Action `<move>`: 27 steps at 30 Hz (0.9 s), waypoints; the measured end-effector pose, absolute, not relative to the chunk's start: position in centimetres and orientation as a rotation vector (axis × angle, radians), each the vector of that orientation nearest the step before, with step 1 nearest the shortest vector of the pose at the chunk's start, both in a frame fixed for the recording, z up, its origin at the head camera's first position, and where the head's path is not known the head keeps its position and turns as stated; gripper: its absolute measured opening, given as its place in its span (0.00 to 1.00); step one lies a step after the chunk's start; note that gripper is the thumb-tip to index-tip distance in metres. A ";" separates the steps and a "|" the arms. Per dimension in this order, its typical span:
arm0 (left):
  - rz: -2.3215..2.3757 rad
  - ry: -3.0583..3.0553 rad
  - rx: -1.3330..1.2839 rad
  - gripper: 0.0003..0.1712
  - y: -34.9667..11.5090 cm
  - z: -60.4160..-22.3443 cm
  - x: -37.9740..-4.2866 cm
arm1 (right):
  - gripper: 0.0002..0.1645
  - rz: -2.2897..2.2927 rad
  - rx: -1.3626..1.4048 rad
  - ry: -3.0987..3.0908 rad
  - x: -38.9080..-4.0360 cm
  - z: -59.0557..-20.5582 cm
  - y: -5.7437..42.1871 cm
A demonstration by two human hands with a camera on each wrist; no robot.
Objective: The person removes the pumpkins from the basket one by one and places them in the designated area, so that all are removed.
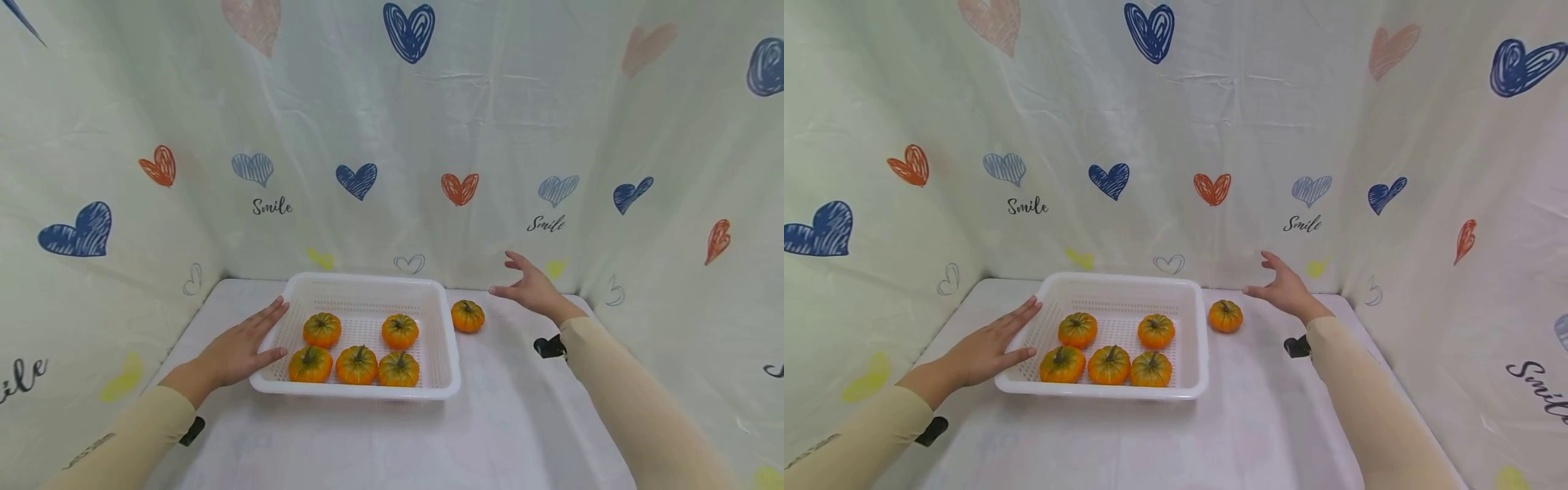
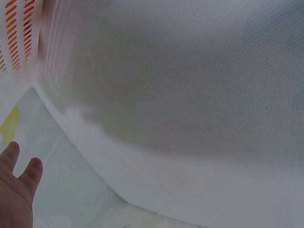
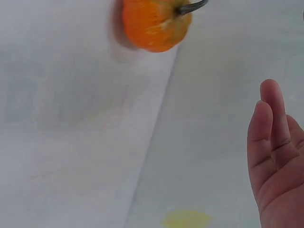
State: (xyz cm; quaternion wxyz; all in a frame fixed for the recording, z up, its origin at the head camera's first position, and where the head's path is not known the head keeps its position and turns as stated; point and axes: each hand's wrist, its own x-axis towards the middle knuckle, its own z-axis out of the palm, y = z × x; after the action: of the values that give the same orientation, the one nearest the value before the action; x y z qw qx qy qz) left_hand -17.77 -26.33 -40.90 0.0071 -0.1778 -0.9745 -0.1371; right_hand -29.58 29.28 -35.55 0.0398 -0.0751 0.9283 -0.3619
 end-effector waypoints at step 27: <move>-0.422 -3.039 -0.557 0.49 -26.4 -41.1 -17.8 | 0.57 -0.931 -0.864 2.745 -31.0 -29.4 13.1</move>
State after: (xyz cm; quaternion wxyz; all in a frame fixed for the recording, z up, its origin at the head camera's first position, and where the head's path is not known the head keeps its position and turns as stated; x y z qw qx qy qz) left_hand -17.85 -26.43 -41.07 0.0114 -0.1787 -0.9745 -0.1354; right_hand -31.05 13.07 -29.44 0.0584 -0.2850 0.9061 -0.3072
